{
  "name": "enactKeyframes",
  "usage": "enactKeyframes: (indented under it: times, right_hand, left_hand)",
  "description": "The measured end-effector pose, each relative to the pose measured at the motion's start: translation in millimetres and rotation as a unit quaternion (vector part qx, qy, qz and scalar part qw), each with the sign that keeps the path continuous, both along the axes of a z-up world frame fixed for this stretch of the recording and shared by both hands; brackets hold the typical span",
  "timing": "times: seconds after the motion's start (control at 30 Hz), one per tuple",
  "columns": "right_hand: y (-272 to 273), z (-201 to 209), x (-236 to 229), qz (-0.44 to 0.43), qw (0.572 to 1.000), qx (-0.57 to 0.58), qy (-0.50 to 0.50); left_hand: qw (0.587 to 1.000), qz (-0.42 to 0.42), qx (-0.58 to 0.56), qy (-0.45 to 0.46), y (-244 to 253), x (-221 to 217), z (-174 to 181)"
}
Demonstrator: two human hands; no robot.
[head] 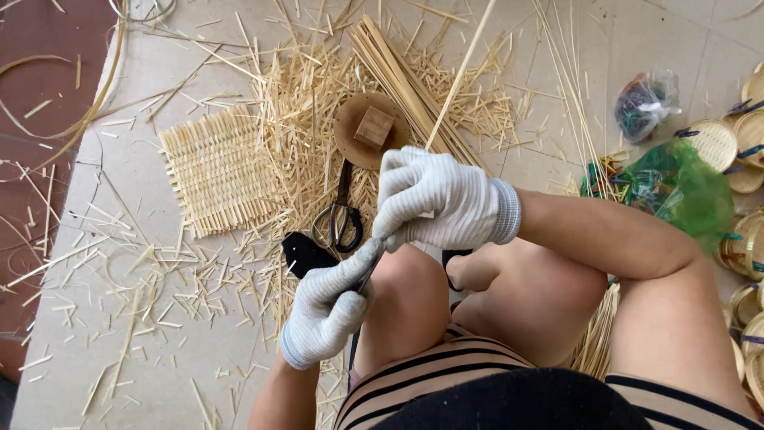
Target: The recorder is using a knife to scrape and sharpen thin bamboo strips while sitting on a workshop floor.
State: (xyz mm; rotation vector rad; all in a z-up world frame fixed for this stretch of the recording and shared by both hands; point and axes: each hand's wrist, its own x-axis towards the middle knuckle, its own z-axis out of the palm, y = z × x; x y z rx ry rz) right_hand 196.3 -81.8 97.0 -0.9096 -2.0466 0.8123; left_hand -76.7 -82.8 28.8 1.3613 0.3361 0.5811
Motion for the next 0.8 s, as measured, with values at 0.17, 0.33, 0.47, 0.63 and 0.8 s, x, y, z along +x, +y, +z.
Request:
enactKeyframes:
  times: [0.17, 0.33, 0.47, 0.63, 0.8]
  right_hand:
    - [-1.5, 2.7, -3.8, -0.008, 1.0, -0.003, -0.019]
    - [-4.0, -6.3, -5.7, -0.02, 1.0, -0.007, -0.005]
    - [-0.7, -0.1, -7.8, -0.018, 1.0, 0.019, -0.016]
    - [-4.9, 5.4, -12.1, -0.026, 1.0, -0.001, 0.01]
    - [1.1, 0.3, -11.6, -0.036, 0.999, 0.001, 0.025]
  left_hand:
    - [0.998, -0.022, -0.048, -0.031, -2.3, -2.6, -8.6]
    - [0.997, 0.005, -0.068, -0.033, -4.7, -1.4, -11.7]
    - [0.998, 0.008, -0.056, -0.038, -5.6, -2.1, -13.4]
    - [0.993, 0.008, -0.087, -0.082, -8.7, 0.1, -10.4]
    - [0.994, 0.092, -0.048, -0.026, -12.4, 6.5, 3.7]
